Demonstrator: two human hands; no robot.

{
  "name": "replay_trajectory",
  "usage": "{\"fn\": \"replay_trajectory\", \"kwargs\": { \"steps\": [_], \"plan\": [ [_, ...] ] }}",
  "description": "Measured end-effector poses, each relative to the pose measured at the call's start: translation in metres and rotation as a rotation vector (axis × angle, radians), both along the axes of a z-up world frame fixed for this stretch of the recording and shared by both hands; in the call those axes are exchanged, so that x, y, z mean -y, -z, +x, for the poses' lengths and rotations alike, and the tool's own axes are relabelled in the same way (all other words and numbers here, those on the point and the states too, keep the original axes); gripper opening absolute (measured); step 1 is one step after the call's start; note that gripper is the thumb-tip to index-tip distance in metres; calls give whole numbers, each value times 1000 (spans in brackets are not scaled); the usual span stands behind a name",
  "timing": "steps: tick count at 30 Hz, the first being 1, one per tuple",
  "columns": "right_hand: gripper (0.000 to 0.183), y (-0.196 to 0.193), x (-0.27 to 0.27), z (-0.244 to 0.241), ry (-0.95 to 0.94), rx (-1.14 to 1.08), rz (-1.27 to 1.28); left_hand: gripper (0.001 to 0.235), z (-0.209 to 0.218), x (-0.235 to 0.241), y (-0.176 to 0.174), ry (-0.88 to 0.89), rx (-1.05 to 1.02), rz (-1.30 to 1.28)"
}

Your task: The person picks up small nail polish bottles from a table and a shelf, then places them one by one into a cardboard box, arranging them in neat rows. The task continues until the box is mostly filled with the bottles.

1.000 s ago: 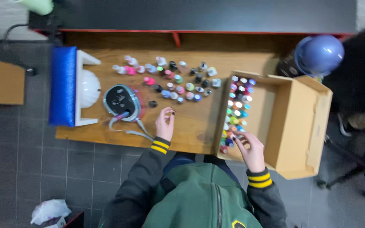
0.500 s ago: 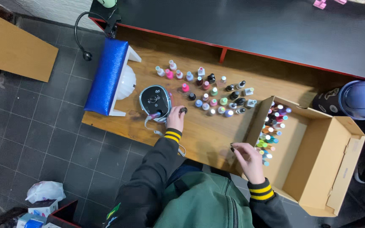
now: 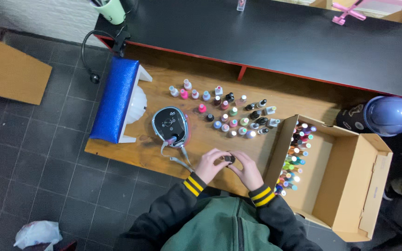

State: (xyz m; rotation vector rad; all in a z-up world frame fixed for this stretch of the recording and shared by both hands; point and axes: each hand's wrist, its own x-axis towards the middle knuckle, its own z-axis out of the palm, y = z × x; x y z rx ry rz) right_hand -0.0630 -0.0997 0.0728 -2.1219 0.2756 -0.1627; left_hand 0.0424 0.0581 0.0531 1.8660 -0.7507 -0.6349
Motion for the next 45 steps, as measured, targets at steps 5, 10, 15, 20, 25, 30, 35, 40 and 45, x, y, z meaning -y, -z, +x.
{"fn": "replay_trajectory", "kwargs": {
  "steps": [5, 10, 15, 20, 25, 30, 35, 40, 45],
  "plan": [
    [31, 10, 1, -1, 95, -27, 11, 32, 8, 7, 25, 27, -15, -101],
    [27, 6, 12, -9, 247, -28, 107, 29, 35, 28, 74, -9, -31, -153],
    [25, 10, 20, -24, 371, 29, 198, 41, 49, 55, 74, 49, 159, 67],
    [25, 5, 25, -34, 430, 7, 206, 42, 52, 80, 117, 93, 280, 182],
    [27, 12, 30, -50, 455, 24, 151, 30, 53, 87, 159, 112, 366, 146],
    [30, 0, 47, -79, 490, 51, -7, 27, 52, 76, 149, 159, 194, 8],
    [32, 3, 70, -133, 592, 9, -43, 28, 37, 55, 76, 179, -64, -126],
    [32, -10, 89, -179, 668, -31, -44, 29, 14, 47, 34, 197, -275, -135],
    [33, -4, 109, -200, 555, -160, 91, 27, -17, 53, 5, 196, -317, -90]
  ]
}}
